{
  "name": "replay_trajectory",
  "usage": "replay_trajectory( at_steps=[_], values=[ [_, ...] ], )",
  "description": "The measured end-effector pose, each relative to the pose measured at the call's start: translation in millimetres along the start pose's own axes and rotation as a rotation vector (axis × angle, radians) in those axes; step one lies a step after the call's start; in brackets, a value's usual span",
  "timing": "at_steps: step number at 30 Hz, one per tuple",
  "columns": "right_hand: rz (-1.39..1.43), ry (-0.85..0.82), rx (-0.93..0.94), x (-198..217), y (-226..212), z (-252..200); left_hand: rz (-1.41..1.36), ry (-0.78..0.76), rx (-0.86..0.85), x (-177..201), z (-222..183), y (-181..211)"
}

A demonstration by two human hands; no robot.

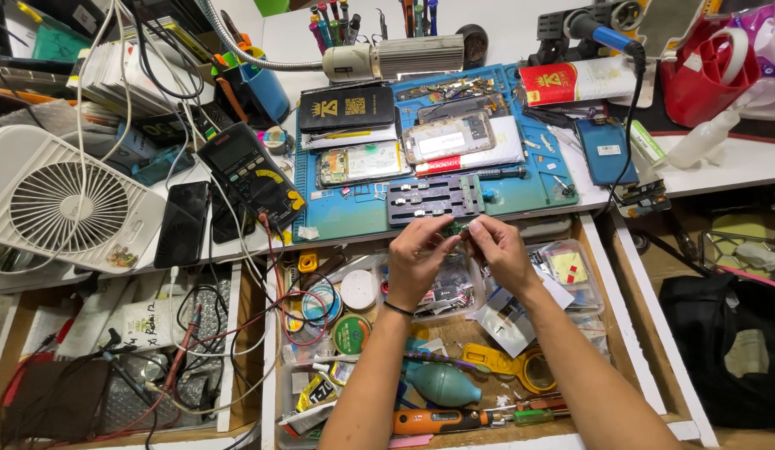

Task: Applying flux to a circuit board using a precision applicator tool at a repair station.

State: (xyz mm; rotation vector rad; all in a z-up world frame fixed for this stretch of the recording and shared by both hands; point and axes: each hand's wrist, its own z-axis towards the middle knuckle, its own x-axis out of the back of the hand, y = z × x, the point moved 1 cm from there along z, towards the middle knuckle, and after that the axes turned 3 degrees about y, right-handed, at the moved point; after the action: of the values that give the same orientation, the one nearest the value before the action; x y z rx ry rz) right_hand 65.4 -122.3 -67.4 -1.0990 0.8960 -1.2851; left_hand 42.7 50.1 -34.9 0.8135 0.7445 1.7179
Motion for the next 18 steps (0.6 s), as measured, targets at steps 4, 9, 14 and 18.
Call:
replay_trajectory(
  at_steps=[4, 9, 14, 18],
  values=[
    [-0.045, -0.005, 0.008, 0.5, -6.1, 2.4, 0.071, -0.001, -0.008, 3.8, 1.2, -2.8],
    [-0.396, 0.272, 0.050, 21.1, -21.5, 4.0, 0.508, -0.030, -0.092, 9.6, -2.0, -36.5],
    [-0.751, 0.370, 0.274, 29.5, -0.1, 21.2, 0.685, -0.040, -0.110, 0.5, 1.3, -50.0],
    [-0.989, 0.222, 0.243, 36.4, 2.1, 31.7, 0.677, -0.010, -0.016, -2.8, 2.4, -40.5]
  ],
)
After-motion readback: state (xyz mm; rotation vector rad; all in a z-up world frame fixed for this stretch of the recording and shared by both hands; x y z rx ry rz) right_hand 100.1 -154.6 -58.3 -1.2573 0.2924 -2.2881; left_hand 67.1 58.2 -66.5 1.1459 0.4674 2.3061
